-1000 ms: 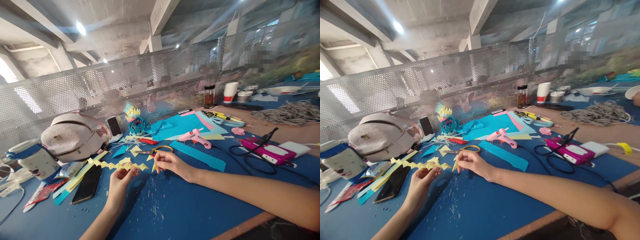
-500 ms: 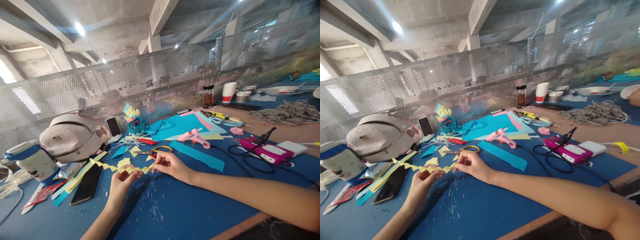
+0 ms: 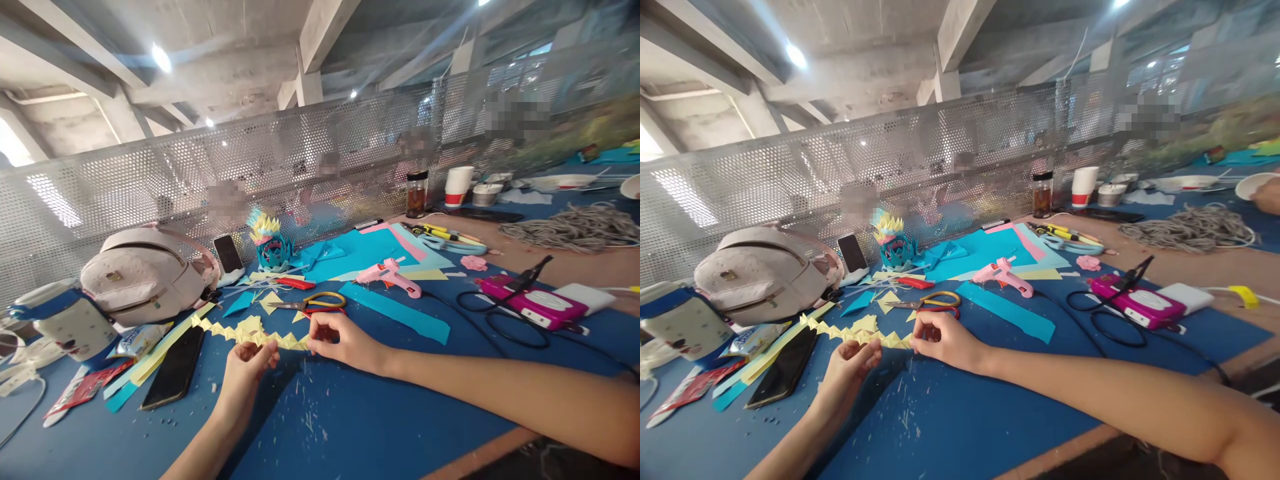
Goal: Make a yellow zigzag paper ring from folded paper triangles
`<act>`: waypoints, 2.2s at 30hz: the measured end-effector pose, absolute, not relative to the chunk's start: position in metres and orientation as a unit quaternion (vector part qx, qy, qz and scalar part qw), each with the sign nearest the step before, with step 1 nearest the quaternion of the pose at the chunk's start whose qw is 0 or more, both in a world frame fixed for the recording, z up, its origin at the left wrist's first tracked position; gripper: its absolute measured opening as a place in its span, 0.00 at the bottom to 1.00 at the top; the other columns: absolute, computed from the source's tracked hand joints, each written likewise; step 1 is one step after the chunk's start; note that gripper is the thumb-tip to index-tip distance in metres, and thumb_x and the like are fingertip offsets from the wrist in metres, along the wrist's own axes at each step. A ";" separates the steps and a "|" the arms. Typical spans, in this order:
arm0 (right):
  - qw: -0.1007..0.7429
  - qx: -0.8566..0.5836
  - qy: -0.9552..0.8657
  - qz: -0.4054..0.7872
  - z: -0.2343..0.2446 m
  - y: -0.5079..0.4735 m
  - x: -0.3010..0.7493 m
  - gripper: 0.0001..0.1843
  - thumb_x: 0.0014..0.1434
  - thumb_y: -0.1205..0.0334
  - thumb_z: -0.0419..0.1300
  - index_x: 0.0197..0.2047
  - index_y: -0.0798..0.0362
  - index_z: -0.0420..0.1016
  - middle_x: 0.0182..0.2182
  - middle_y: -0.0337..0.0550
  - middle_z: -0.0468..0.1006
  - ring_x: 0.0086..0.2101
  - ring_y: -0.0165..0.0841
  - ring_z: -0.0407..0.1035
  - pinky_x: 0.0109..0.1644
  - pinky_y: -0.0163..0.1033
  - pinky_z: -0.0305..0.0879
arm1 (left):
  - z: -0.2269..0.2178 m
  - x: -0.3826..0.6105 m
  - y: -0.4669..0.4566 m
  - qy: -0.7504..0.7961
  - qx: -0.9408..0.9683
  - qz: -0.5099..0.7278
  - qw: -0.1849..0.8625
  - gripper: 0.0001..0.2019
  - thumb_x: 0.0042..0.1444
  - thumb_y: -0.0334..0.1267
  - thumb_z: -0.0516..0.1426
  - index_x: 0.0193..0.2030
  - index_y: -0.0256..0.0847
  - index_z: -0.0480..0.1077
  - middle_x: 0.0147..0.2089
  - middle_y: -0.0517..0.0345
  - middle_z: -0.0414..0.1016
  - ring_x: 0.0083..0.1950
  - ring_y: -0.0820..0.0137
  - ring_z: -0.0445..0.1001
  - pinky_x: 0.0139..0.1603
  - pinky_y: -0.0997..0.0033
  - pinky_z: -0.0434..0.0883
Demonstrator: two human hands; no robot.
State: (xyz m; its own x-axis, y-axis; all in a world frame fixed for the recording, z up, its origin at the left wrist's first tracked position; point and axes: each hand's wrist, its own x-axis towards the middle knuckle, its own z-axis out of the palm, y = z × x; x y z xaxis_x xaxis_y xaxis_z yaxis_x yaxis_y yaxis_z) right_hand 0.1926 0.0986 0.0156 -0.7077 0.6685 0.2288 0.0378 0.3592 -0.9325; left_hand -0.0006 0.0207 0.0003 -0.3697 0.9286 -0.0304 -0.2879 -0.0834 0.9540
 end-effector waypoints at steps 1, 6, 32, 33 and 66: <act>0.303 -0.232 -0.770 0.511 0.015 0.098 0.192 0.15 0.56 0.52 0.62 0.29 0.53 0.64 0.25 0.37 0.72 0.26 0.28 0.60 0.30 0.34 0.56 | 0.000 -0.001 0.021 0.497 0.323 0.662 0.460 0.17 0.35 0.42 0.73 0.20 0.35 0.71 0.20 0.59 0.74 0.22 0.76 0.68 0.25 0.79 0.65; 0.295 -0.240 -0.787 0.485 0.014 0.097 0.192 0.13 0.58 0.55 0.60 0.29 0.53 0.64 0.25 0.37 0.70 0.26 0.28 0.60 0.29 0.34 0.55 | 0.001 0.000 0.021 0.508 0.320 0.659 0.454 0.19 0.34 0.43 0.73 0.18 0.35 0.69 0.18 0.59 0.73 0.21 0.77 0.68 0.24 0.79 0.64; 0.287 -0.236 -0.802 0.467 0.012 0.095 0.191 0.11 0.59 0.57 0.59 0.30 0.53 0.63 0.25 0.36 0.71 0.25 0.28 0.59 0.29 0.33 0.56 | -0.003 0.001 0.022 0.508 0.314 0.655 0.463 0.19 0.32 0.44 0.74 0.19 0.34 0.72 0.18 0.60 0.72 0.20 0.77 0.67 0.23 0.80 0.64; 0.286 -0.236 -0.803 0.466 0.012 0.095 0.191 0.11 0.59 0.57 0.59 0.30 0.53 0.63 0.25 0.36 0.71 0.25 0.27 0.59 0.29 0.33 0.55 | -0.002 0.001 0.022 0.508 0.313 0.655 0.463 0.19 0.32 0.43 0.74 0.19 0.34 0.71 0.17 0.61 0.72 0.20 0.77 0.67 0.23 0.81 0.64; 0.281 -0.204 -0.817 0.460 0.007 0.093 0.190 0.09 0.60 0.59 0.60 0.32 0.54 0.65 0.25 0.35 0.70 0.25 0.26 0.59 0.29 0.31 0.56 | -0.002 0.008 0.018 0.575 0.445 0.594 0.345 0.18 0.39 0.49 0.70 0.24 0.34 0.77 0.21 0.55 0.76 0.23 0.70 0.71 0.24 0.75 0.65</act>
State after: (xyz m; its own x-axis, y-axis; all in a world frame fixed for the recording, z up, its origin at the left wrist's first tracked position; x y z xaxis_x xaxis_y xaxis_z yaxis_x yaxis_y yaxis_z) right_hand 0.1905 0.0934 0.0075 -0.7584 0.5926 0.2713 0.0754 0.4933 -0.8666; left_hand 0.0076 0.0178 -0.0016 -0.3649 0.9217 0.1317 0.1016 -0.1012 0.9897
